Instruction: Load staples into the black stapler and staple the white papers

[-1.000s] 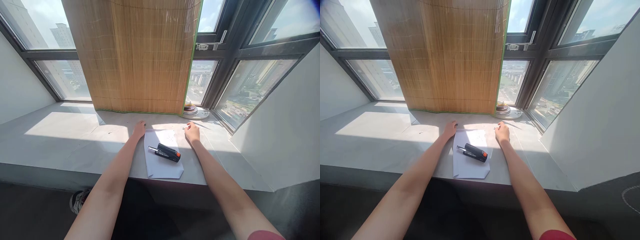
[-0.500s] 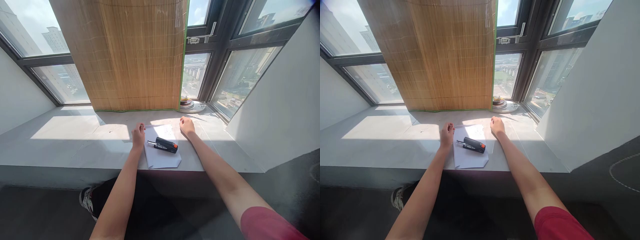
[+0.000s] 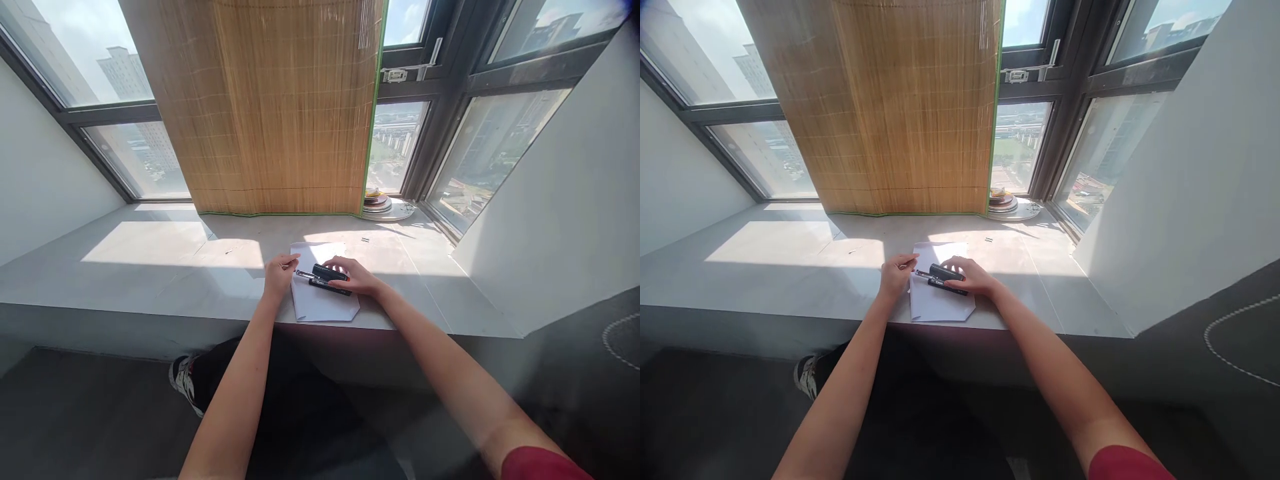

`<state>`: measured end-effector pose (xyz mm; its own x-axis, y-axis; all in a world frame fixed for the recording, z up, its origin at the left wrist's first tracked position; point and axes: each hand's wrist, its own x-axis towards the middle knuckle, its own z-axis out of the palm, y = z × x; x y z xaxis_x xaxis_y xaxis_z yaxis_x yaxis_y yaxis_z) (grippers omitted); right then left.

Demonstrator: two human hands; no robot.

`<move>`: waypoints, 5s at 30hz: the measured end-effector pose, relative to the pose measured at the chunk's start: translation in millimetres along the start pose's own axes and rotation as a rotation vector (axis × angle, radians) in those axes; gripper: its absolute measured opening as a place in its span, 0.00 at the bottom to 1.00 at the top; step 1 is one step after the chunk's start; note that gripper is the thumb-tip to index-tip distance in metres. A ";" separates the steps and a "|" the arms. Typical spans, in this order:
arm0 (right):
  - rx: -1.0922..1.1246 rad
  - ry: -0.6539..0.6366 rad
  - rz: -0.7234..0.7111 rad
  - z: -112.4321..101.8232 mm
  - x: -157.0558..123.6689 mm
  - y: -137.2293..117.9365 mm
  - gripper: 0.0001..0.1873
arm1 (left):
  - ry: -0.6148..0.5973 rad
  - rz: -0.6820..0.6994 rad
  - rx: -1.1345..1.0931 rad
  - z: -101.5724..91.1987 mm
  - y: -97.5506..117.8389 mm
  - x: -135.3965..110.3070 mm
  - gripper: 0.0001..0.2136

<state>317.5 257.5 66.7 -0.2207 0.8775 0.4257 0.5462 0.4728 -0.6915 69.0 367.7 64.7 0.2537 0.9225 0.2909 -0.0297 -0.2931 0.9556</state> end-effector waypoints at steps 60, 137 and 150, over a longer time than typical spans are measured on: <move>0.010 0.057 -0.027 5.5 5.0 27.8 0.18 | -0.379 0.259 0.612 -7.4 -12.1 5.3 0.08; 0.132 0.175 0.085 -16.3 -3.5 31.9 0.22 | -0.494 0.252 0.282 -12.9 -0.5 -1.4 0.11; 0.193 -0.120 -0.206 -1.5 2.2 12.7 0.31 | -0.674 0.330 0.393 1.8 2.7 -3.2 0.24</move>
<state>325.2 265.3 59.7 -0.4108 0.7593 0.5047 0.3186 0.6382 -0.7008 69.8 363.6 66.3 0.8169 0.4642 0.3424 0.1034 -0.7019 0.7047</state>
